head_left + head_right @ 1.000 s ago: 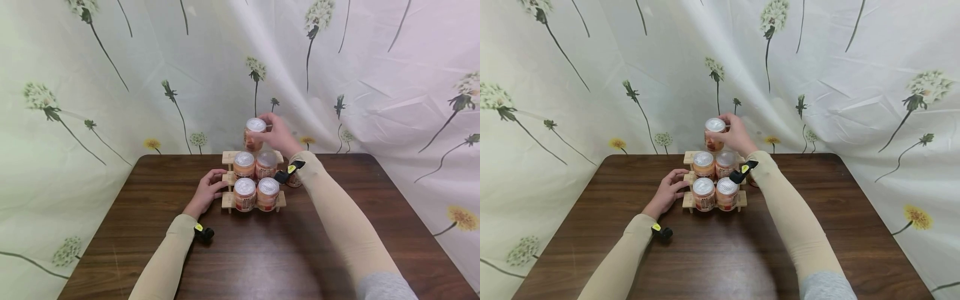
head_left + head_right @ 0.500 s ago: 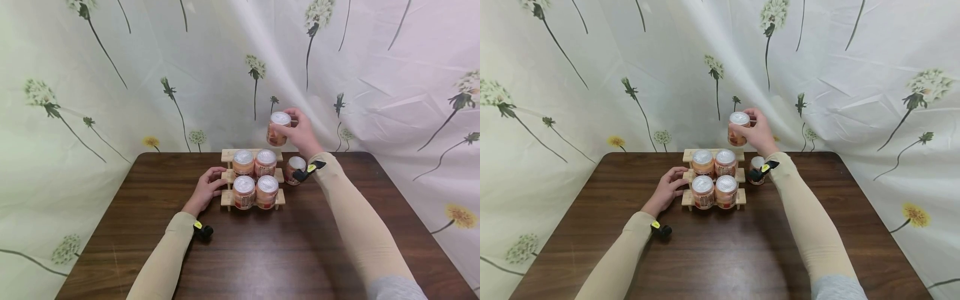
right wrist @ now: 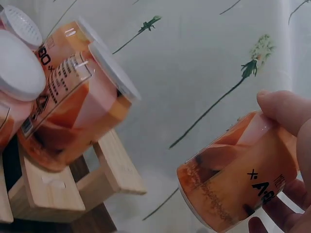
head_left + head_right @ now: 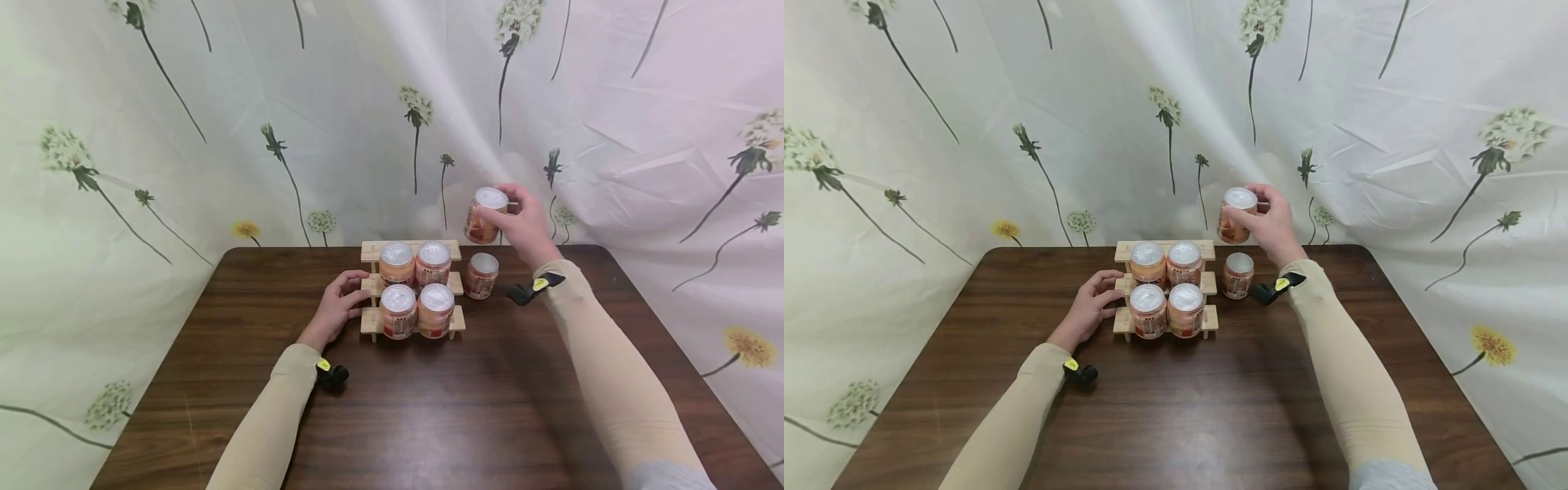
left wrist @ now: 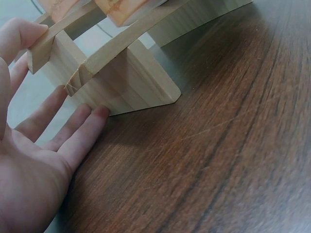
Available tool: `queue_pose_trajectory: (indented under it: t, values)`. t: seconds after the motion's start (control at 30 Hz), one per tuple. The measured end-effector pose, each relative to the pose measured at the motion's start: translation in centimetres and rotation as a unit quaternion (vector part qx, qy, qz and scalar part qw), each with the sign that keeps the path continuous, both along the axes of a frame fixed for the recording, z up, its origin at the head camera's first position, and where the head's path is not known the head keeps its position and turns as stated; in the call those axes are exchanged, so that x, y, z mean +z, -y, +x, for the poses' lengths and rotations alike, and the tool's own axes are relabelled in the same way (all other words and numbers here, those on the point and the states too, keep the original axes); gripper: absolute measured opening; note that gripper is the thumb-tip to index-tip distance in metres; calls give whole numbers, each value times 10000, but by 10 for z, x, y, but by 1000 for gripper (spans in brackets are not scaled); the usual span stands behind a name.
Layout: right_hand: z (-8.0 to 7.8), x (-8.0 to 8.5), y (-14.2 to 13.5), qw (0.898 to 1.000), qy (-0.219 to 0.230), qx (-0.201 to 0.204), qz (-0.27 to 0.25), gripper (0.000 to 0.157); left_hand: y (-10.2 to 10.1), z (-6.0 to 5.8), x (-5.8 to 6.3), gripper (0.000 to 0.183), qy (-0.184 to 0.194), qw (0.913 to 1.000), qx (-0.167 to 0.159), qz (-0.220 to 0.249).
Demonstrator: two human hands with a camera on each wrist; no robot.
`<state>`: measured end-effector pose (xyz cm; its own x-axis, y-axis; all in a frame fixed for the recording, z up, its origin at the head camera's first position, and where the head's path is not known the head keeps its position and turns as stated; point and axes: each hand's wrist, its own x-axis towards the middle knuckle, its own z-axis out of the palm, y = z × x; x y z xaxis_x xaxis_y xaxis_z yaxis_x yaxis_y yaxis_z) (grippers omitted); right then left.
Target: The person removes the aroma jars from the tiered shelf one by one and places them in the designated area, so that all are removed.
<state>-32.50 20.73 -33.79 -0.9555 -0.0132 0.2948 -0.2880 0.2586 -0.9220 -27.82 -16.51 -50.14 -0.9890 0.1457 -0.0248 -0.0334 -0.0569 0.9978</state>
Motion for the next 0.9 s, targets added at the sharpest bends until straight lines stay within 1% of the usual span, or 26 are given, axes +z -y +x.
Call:
queue_pose_trajectory:
  t: [0.23, 0.33, 0.47, 0.6, 0.77, 0.9]
  values:
    - [9, -8, -29, 9995, 167, -226, 108, 58, 0, -1, 0, 39, 39, 10000, -6, 36]
    - [11, -14, -42, 9994, 128, -304, 87, 57, -1, -1, 0, 38, 56, 10000, 7, 46]
    - [11, -24, -58, 9987, 40, -471, 199, 55, -1, 0, 1, 36, 53, 10000, 26, 49]
    - [12, -34, -70, 9973, 51, -648, 338, 54, -1, 0, 0, 36, 68, 10000, 15, 38]
    - [13, -48, -82, 9968, 209, -639, 425, 57, 0, 1, 2, 39, 90, 10000, 21, -7]
    - [13, -63, -87, 9963, 283, -595, 551, 55, -1, 2, 3, 41, 109, 9999, 36, 0]
